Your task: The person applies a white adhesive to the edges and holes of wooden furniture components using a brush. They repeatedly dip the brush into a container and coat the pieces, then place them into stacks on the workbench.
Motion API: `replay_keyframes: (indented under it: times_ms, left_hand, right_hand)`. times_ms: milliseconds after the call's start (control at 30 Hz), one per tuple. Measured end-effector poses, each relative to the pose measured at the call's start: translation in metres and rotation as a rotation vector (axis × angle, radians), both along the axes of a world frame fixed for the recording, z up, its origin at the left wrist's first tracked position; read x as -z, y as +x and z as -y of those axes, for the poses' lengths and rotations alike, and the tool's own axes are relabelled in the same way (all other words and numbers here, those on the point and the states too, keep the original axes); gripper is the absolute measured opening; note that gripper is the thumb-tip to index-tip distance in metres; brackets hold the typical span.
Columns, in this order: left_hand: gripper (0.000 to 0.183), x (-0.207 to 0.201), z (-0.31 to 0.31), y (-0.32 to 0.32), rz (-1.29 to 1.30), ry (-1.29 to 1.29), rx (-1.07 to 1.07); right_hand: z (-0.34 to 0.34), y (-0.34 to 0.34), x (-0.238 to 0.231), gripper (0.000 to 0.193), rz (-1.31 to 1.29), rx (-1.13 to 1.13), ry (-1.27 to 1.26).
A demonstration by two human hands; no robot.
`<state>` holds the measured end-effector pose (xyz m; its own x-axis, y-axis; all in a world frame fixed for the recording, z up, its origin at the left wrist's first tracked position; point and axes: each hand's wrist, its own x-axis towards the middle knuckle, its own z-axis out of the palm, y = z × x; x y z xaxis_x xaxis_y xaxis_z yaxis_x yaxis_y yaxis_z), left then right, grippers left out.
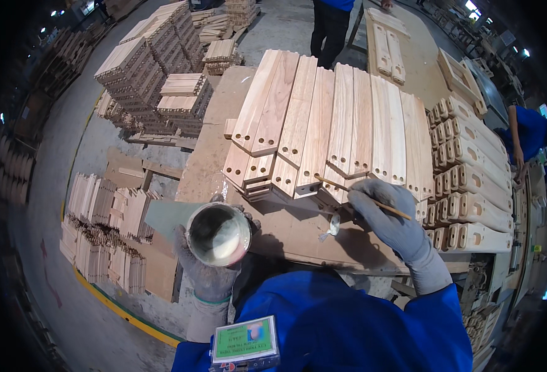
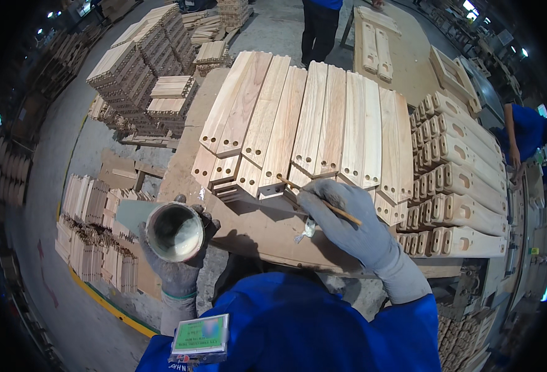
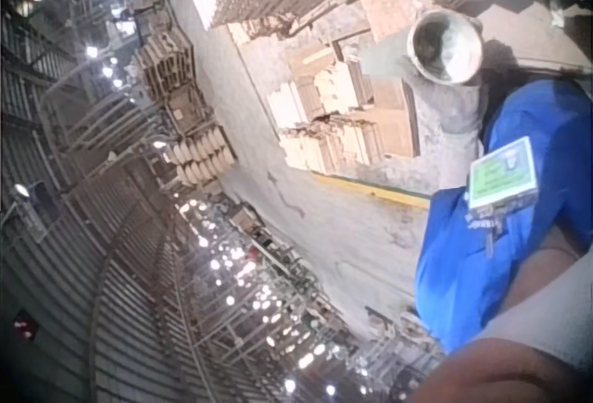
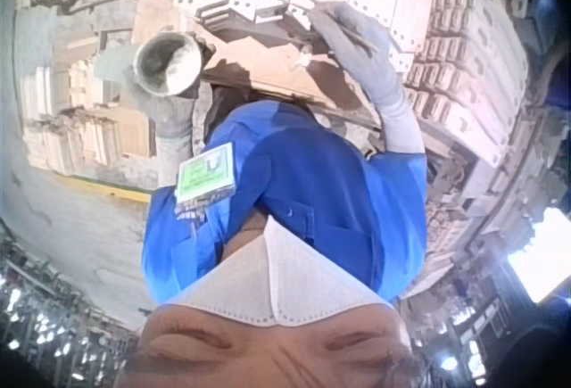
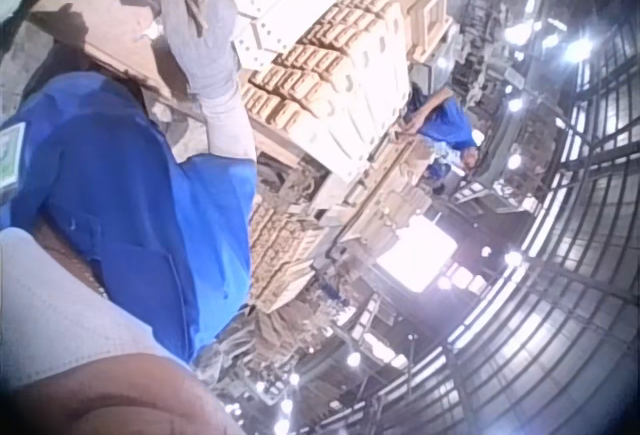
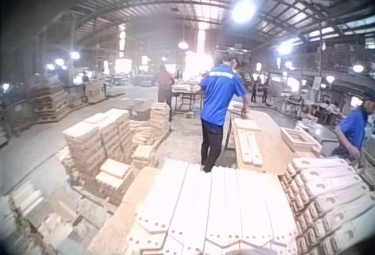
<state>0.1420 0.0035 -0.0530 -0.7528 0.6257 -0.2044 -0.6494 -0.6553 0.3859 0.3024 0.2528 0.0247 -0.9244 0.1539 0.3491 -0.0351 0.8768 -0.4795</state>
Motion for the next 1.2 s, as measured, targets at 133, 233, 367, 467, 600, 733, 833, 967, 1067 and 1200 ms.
replay_keyframes:
  times_ms: [133,233,367,467,600,733,833,967,1067,1200]
  left_hand:
    - [0.051,-0.021,-0.011,0.008,0.098,0.138,-0.046]
    - [0.056,-0.005,-0.008,-0.002,0.075,0.11,0.059]
    - [0.047,-0.016,-0.022,-0.001,0.007,0.052,0.079]
    - [0.066,-0.003,-0.021,-0.005,-0.128,0.009,0.156]
    - [0.066,-0.014,-0.027,-0.005,-0.325,-0.148,0.066]
    - [0.065,-0.014,-0.023,-0.003,-0.38,-0.194,0.017]
    - [0.065,-0.009,-0.018,-0.008,-0.321,-0.114,0.024]
    - [0.065,-0.002,-0.007,-0.014,-0.1,-0.001,-0.009]
    - [0.067,-0.01,-0.003,-0.008,-0.115,-0.032,-0.095]
    - [0.079,-0.005,0.013,-0.009,-0.082,0.1,-0.075]
  right_hand:
    - [0.01,0.006,0.02,0.031,-0.054,0.025,-0.076]
    - [0.023,0.015,0.043,0.027,-0.141,0.091,-0.116]
    - [0.022,0.017,0.048,0.02,-0.227,0.088,0.095]
    - [0.022,0.015,0.038,0.023,-0.267,0.121,-0.025]
    - [0.02,0.009,0.038,0.028,-0.268,0.055,-0.011]
    - [0.005,-0.024,0.029,0.024,-0.179,-0.103,0.295]
    - [-0.001,-0.068,0.024,0.015,-0.154,-0.29,0.432]
    - [-0.012,-0.102,0.043,0.006,-0.008,-0.499,0.592]
    - [-0.011,-0.113,0.047,0.005,0.088,-0.563,0.655]
    - [-0.004,-0.118,0.039,0.006,0.138,-0.561,0.606]
